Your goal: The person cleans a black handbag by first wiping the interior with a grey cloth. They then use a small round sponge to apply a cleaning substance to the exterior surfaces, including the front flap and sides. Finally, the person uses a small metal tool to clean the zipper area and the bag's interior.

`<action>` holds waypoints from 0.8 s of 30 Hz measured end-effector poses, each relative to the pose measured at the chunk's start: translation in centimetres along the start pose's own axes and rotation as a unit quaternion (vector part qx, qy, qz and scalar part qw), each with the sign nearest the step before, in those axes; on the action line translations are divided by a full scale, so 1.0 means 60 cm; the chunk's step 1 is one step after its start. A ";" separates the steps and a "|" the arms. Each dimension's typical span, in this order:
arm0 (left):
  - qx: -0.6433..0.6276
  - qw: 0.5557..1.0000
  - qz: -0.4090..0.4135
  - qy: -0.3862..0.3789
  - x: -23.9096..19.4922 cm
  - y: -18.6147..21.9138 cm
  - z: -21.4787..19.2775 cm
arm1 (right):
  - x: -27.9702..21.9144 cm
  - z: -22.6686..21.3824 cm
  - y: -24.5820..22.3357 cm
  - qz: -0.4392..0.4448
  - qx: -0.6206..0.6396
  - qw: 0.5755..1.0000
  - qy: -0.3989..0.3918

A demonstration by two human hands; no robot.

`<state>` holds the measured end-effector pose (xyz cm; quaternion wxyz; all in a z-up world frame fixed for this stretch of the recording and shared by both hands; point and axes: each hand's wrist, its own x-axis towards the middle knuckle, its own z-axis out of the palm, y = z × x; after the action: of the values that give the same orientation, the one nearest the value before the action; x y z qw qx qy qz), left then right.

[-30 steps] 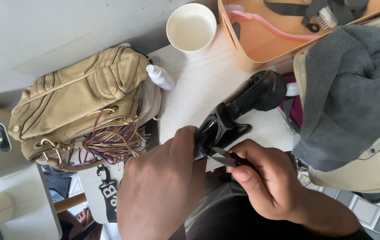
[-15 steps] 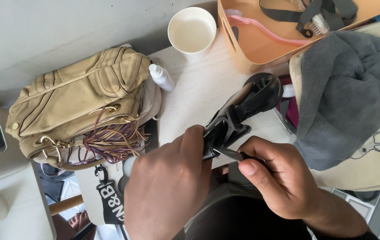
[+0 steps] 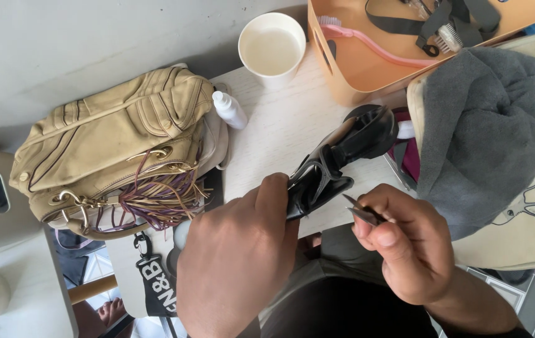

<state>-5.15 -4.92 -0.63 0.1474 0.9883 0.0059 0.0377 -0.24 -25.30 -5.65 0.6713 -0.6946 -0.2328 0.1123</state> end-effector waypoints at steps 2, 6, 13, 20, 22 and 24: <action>-0.006 1.000 0.009 0.006 0.001 -0.004 -0.001 | -0.003 -0.013 0.019 -0.003 0.024 1.000 0.006; -0.015 1.000 0.000 -0.015 0.004 -0.009 -0.007 | 0.004 -0.062 0.063 -0.065 0.194 0.978 0.030; -0.004 0.998 0.057 0.027 0.022 -0.031 -0.015 | -0.007 -0.095 0.187 -0.103 0.111 0.962 0.226; -0.034 0.996 0.083 -0.022 0.037 -0.058 -0.026 | 0.020 -0.061 0.289 -0.018 0.359 0.913 0.195; -0.138 0.981 0.136 -0.013 0.032 -0.075 -0.021 | 0.032 -0.043 0.297 -0.037 0.368 0.906 0.203; -0.169 0.978 0.126 0.005 0.028 -0.086 -0.008 | 0.039 -0.037 0.261 -0.106 0.307 0.926 0.194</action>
<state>-3.50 0.22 -1.57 0.3060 0.9419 -0.1241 0.0609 5.51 -25.98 -20.52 0.8920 -0.4337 -0.1241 -0.0303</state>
